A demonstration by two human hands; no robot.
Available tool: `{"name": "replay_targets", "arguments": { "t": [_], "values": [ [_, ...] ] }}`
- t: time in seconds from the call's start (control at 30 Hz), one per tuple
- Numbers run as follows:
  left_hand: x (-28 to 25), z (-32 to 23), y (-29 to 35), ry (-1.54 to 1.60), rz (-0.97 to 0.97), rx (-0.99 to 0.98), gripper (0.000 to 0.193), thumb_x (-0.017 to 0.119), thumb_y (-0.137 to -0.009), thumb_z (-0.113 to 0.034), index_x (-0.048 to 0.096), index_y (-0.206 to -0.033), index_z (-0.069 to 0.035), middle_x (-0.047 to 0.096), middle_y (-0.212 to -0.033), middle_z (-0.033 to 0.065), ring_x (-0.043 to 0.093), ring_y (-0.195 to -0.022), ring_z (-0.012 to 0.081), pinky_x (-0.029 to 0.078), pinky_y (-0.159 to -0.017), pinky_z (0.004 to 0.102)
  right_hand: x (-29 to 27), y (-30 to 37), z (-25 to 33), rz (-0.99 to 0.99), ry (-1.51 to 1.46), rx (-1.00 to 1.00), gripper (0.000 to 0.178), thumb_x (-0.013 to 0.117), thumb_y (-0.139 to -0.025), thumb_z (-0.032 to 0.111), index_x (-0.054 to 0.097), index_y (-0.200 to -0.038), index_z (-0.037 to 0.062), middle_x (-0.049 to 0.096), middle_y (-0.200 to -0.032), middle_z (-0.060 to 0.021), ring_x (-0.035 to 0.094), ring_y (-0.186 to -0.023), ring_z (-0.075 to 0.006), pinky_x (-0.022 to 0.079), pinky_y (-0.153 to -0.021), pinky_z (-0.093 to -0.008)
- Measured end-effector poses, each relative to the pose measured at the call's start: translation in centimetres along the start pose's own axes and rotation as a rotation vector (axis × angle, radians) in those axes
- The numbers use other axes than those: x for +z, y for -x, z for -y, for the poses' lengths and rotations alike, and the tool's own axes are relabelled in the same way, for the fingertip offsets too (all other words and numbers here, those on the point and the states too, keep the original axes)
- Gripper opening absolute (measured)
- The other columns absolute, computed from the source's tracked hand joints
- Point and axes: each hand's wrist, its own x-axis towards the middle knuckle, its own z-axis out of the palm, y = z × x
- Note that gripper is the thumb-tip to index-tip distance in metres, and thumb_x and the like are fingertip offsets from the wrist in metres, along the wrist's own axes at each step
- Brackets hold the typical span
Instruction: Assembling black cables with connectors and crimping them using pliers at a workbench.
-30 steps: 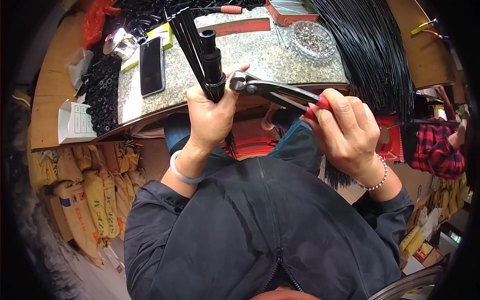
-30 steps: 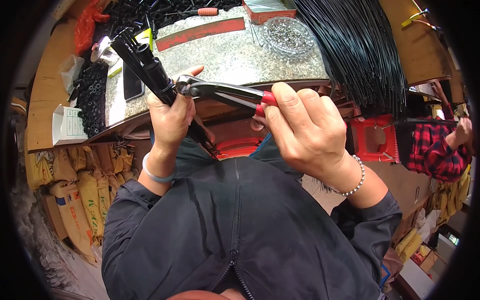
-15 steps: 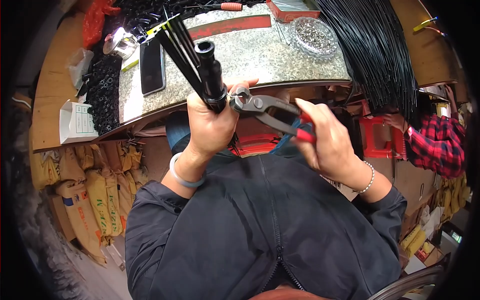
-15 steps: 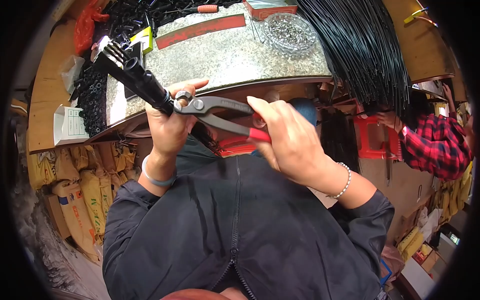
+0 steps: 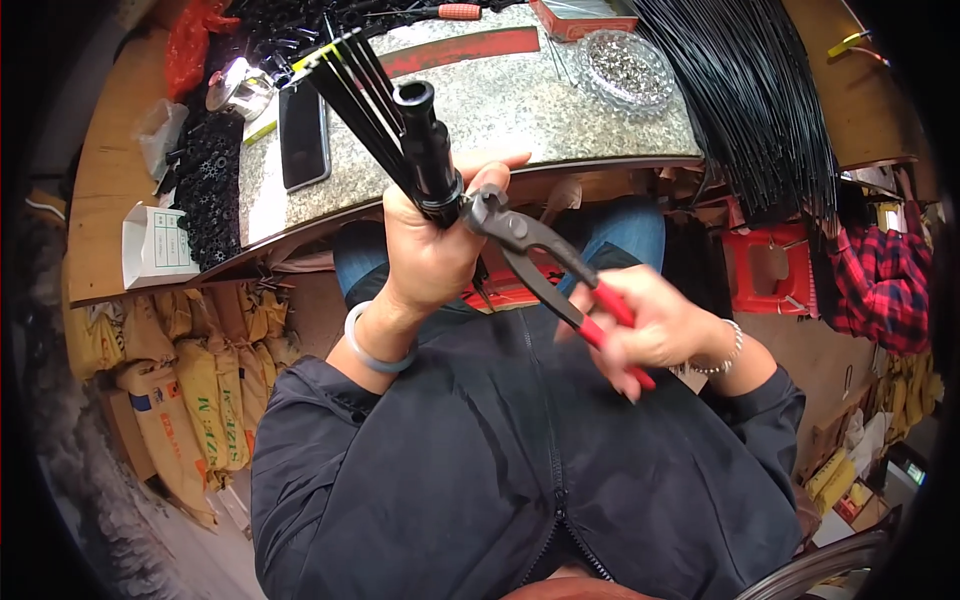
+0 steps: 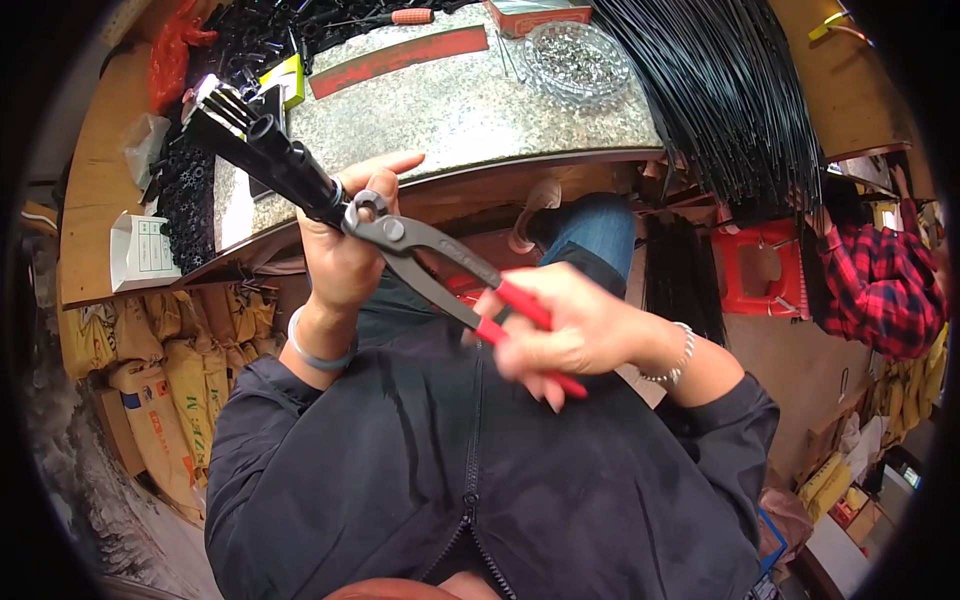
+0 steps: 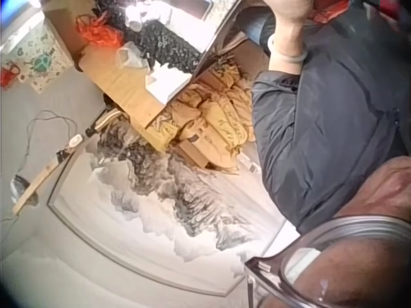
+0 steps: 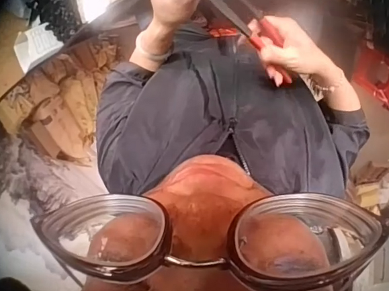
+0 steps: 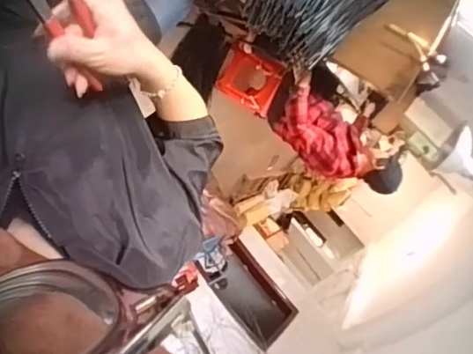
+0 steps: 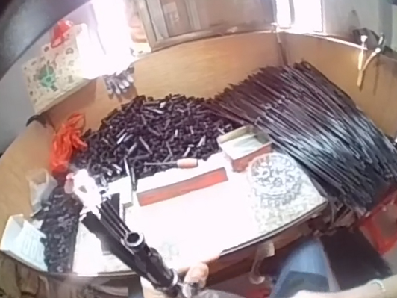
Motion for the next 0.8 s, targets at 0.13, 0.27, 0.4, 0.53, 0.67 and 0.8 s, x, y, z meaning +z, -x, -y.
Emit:
{"name": "replay_targets", "arguments": {
  "t": [0.13, 0.27, 0.4, 0.53, 0.67, 0.8],
  "values": [
    [0.1, 0.7, -0.5, 0.039, -0.012, 0.13, 0.026, 0.052, -0.091, -0.014, 0.06, -0.105, 0.007, 0.045, -0.057, -0.0067, 0.034, -0.047, 0.0005, 0.024, -0.043, 0.0182, 0.5, -1.2, -1.1, -0.461, 0.732, -0.477, 0.058, 0.072, -0.07, 0.004, 0.038, -0.118, -0.0012, 0.052, -0.067, -0.0032, 0.053, -0.055, -0.0099, 0.042, -0.049, -0.0228],
    [0.0, 0.3, -0.3, -0.046, -0.029, -0.028, 0.026, 0.051, -0.092, -0.014, 0.06, -0.105, 0.006, 0.045, -0.055, -0.0058, 0.035, -0.044, 0.0008, 0.023, -0.041, 0.0183, -0.8, -1.0, -1.6, -0.341, 0.838, -0.641, 0.062, 0.059, -0.08, 0.004, 0.031, -0.136, -0.0007, 0.055, -0.09, -0.0073, 0.054, -0.078, -0.0146, 0.045, -0.072, -0.0262],
    [0.3, 0.1, -0.2, -0.027, -0.046, -0.047, 0.024, 0.052, -0.091, -0.013, 0.061, -0.104, 0.005, 0.046, -0.054, -0.0045, 0.037, -0.042, 0.0013, 0.024, -0.04, 0.0181, -0.9, -0.9, -0.6, -0.284, 0.736, -0.488, 0.051, 0.045, -0.088, 0.004, 0.03, -0.137, -0.0006, 0.053, -0.108, -0.0106, 0.052, -0.091, -0.0166, 0.044, -0.082, -0.0286],
    [0.3, 0.3, -0.2, -0.047, -0.042, -0.022, 0.023, 0.053, -0.09, -0.011, 0.061, -0.104, 0.006, 0.046, -0.054, -0.0043, 0.037, -0.043, 0.0015, 0.025, -0.04, 0.0178, -1.4, -0.9, -0.7, -0.283, 0.647, -0.459, 0.042, 0.042, -0.095, 0.016, 0.036, -0.133, -0.0014, 0.055, -0.098, -0.0076, 0.052, -0.075, -0.0109, 0.046, -0.072, -0.0256],
    [0.2, 1.2, -0.2, -0.034, -0.022, 0.022, 0.023, 0.053, -0.09, -0.01, 0.061, -0.104, 0.006, 0.047, -0.056, -0.0048, 0.039, -0.045, 0.0014, 0.027, -0.042, 0.0169, -1.3, -0.3, -0.5, -0.2, 0.348, -0.177, 0.037, 0.039, -0.097, 0.029, 0.05, -0.114, -0.0024, 0.055, -0.077, -0.0044, 0.047, -0.059, -0.0072, 0.042, -0.056, -0.0213],
    [0.7, 1.2, -0.6, -0.005, 0.003, 0.016, 0.022, 0.052, -0.09, -0.009, 0.06, -0.104, 0.006, 0.048, -0.059, -0.0047, 0.039, -0.047, 0.001, 0.028, -0.044, 0.0164, -0.7, -1.4, -2.3, -0.201, 0.113, -0.166, 0.037, 0.04, -0.096, 0.035, 0.051, -0.082, 0.0022, 0.049, -0.062, -0.0013, 0.042, -0.05, -0.006, 0.035, -0.045, -0.0203]
  ]
}}
